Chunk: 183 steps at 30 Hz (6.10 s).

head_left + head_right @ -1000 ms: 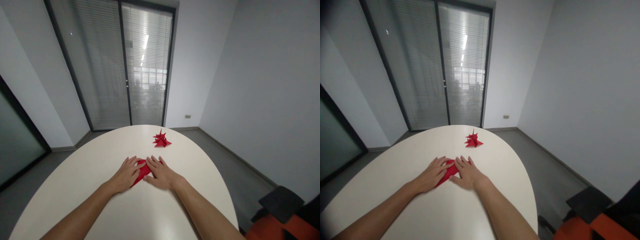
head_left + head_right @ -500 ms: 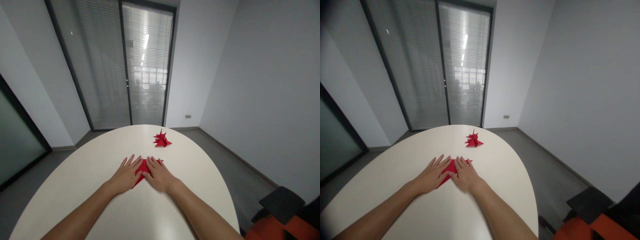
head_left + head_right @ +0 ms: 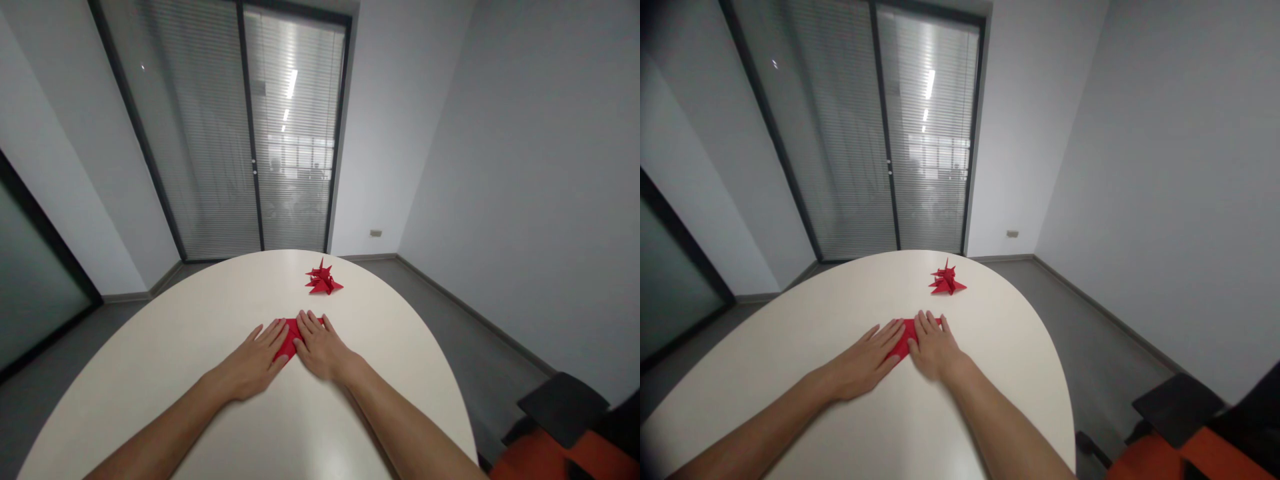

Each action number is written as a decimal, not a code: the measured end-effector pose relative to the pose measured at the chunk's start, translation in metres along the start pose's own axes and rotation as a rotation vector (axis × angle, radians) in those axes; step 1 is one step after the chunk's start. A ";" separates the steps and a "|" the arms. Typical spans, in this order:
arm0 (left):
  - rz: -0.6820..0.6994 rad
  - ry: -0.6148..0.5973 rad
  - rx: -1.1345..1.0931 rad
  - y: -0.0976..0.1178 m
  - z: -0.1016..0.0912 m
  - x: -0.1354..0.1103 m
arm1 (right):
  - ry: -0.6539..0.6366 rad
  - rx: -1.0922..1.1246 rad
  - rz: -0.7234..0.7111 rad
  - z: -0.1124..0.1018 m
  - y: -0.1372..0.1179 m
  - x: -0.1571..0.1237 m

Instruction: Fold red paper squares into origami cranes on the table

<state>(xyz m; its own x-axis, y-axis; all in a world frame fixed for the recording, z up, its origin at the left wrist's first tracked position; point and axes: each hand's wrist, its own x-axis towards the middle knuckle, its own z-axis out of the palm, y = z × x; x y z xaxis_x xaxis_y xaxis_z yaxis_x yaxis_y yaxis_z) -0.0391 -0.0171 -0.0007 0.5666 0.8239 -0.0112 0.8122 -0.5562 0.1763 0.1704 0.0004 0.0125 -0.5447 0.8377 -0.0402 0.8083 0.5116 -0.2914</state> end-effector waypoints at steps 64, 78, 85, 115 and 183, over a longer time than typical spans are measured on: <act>0.013 0.358 -0.218 0.005 -0.001 0.010 | 0.263 0.181 -0.311 -0.014 0.041 0.003; -0.005 0.380 -0.032 0.009 -0.007 0.008 | 0.265 0.175 -0.202 -0.016 0.038 0.001; -0.053 0.373 0.002 0.008 -0.007 0.008 | 0.296 0.142 -0.191 -0.016 0.034 -0.001; -0.169 0.541 -0.181 0.017 -0.015 0.008 | 0.492 0.386 -0.175 -0.014 0.005 0.005; -0.088 0.089 0.045 0.021 0.002 0.006 | -0.076 0.070 0.054 -0.006 0.012 -0.002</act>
<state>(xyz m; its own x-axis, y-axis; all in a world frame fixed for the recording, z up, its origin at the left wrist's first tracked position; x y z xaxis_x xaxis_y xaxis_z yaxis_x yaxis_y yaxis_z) -0.0180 -0.0240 0.0009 0.4796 0.8752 0.0634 0.8649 -0.4837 0.1339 0.1824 0.0061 0.0151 -0.5181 0.8455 -0.1294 0.8209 0.4491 -0.3528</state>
